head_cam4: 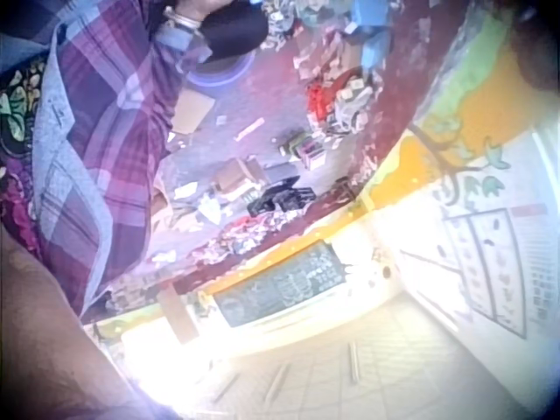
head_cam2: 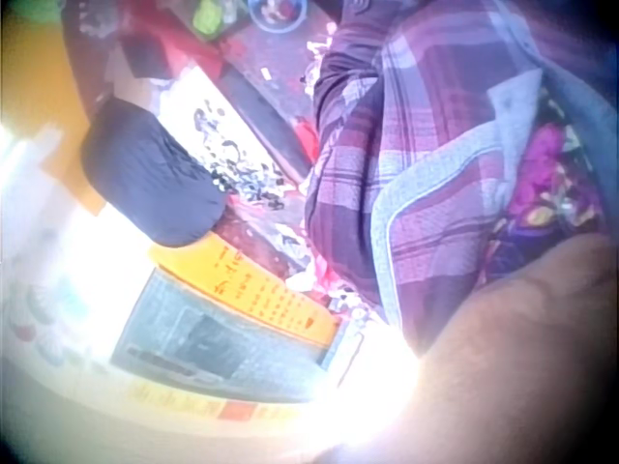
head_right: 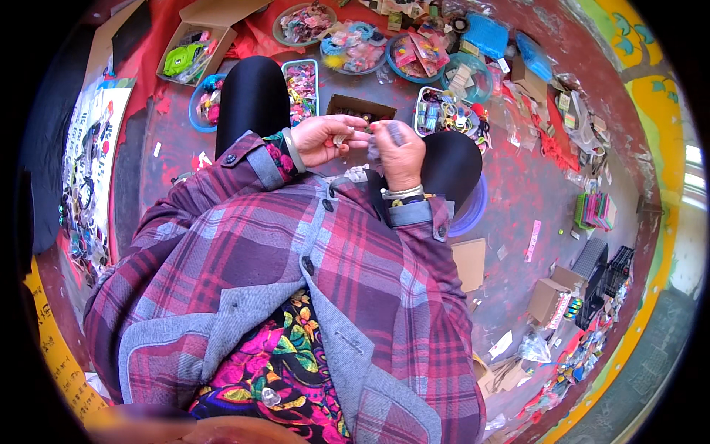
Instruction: The person sits on the floor and wipes small colorful hair accessories with a cloth. They pick items from a tray, wipe them, and place them into a cardboard box, repeating this process for multiple items.
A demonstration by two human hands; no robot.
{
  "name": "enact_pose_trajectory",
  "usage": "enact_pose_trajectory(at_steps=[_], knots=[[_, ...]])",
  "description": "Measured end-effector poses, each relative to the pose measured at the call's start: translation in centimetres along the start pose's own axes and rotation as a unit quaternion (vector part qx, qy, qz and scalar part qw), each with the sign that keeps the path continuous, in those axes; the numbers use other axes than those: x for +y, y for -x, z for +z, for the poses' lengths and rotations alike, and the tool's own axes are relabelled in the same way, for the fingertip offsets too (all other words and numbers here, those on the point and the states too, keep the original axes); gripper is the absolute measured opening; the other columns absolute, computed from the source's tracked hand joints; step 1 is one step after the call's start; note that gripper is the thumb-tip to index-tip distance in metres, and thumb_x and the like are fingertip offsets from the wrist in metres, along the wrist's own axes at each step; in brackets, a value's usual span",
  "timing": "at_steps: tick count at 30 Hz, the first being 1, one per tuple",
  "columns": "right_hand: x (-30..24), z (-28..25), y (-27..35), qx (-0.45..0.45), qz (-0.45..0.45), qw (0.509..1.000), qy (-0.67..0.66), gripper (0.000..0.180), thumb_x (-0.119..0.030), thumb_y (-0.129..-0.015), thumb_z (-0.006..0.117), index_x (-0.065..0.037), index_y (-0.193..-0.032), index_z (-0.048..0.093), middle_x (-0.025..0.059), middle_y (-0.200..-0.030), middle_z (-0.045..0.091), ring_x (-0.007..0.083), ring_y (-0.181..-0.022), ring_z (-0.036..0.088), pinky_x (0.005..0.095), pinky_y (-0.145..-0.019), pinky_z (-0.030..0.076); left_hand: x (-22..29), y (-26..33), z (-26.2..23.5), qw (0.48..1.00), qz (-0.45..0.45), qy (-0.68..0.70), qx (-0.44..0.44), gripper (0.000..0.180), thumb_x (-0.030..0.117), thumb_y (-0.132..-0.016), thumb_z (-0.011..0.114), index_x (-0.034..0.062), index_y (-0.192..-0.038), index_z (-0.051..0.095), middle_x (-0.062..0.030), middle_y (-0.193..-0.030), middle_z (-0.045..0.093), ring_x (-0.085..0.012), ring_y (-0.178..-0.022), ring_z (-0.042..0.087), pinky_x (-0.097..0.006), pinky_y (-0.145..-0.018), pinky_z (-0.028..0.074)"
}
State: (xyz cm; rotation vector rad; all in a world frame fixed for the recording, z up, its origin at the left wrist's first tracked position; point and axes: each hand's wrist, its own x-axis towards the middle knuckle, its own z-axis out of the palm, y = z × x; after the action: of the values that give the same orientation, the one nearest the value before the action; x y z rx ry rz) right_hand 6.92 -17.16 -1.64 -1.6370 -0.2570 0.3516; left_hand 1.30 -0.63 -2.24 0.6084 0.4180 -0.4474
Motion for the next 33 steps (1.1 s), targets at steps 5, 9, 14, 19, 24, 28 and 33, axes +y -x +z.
enact_pose_trajectory(at_steps=[5,9,14,19,24,28,33], knots=[[0.5,-0.8,-0.7,0.018,0.131,0.963,-0.237,0.013,-0.012,-0.079,0.064,0.0,-0.085,0.062,0.0025,-0.075,0.061,0.0086,-0.062,0.056,0.021,-0.055,0.044,-0.4,-0.8,-1.1,0.997,0.043,-0.052,-0.043,0.022,0.012,-0.086,0.055,0.0013,-0.106,0.053,-0.0101,-0.094,0.061,-0.0097,-0.072,0.055,-0.017,-0.056,0.041],[0.4,-0.1,-0.8,-0.003,0.147,0.957,-0.25,0.016,-0.015,-0.081,0.063,-0.001,-0.088,0.061,0.0027,-0.075,0.061,0.0094,-0.061,0.056,0.0218,-0.055,0.045,-0.8,-1.0,-0.3,0.991,0.074,-0.109,-0.014,0.016,0.013,-0.086,0.057,0.0033,-0.099,0.056,-0.0042,-0.083,0.06,-0.0061,-0.063,0.052,-0.016,-0.049,0.037],[1.2,-2.4,-1.9,-0.039,0.139,0.93,-0.339,0.028,-0.021,-0.087,0.055,0.0,-0.105,0.052,0.012,-0.088,0.062,0.0182,-0.078,0.061,0.03,-0.071,0.05,-0.3,-0.9,-0.6,0.981,0.108,-0.155,0.037,0.014,0.014,-0.086,0.056,0.0025,-0.093,0.059,-0.0017,-0.071,0.058,-0.0056,-0.055,0.05,-0.017,-0.048,0.039],[0.0,-2.1,-1.7,-0.083,0.076,0.924,-0.365,0.038,-0.011,-0.086,0.051,0.0,-0.12,0.04,0.0167,-0.11,0.055,0.0235,-0.098,0.056,0.0348,-0.086,0.046,-0.4,-1.1,-0.9,0.972,0.135,-0.188,0.043,0.013,0.014,-0.087,0.055,0.002,-0.092,0.058,-0.0014,-0.068,0.058,-0.0057,-0.054,0.049,-0.017,-0.048,0.039],[0.4,0.3,-0.5,-0.146,0.037,0.966,-0.213,0.037,-0.001,-0.08,0.059,-0.002,-0.115,0.047,0.0078,-0.103,0.058,0.0128,-0.089,0.056,0.0248,-0.079,0.046,-1.1,-0.7,-0.3,0.963,0.136,-0.233,-0.012,0.01,0.015,-0.087,0.053,0.0061,-0.085,0.056,0.0001,-0.066,0.057,-0.0044,-0.052,0.048,-0.016,-0.046,0.036],[0.7,0.7,-0.2,-0.072,0.023,0.978,-0.194,0.023,-0.001,-0.08,0.059,-0.001,-0.103,0.055,0.0042,-0.09,0.061,0.0107,-0.079,0.058,0.0229,-0.071,0.047,-1.2,-0.6,-0.2,0.964,0.117,-0.235,-0.028,0.008,0.014,-0.087,0.053,0.0071,-0.084,0.056,0.0011,-0.066,0.057,-0.0038,-0.053,0.048,-0.016,-0.046,0.035],[1.1,0.5,-0.2,-0.051,0.045,0.967,-0.247,0.023,0.0,-0.08,0.058,0.0,-0.103,0.053,0.0075,-0.09,0.061,0.0139,-0.079,0.059,0.0256,-0.072,0.048,-1.6,-0.8,-0.4,0.958,0.145,-0.246,-0.035,0.008,0.013,-0.087,0.053,0.0059,-0.086,0.057,0.0014,-0.066,0.057,-0.0044,-0.053,0.048,-0.016,-0.048,0.036]])
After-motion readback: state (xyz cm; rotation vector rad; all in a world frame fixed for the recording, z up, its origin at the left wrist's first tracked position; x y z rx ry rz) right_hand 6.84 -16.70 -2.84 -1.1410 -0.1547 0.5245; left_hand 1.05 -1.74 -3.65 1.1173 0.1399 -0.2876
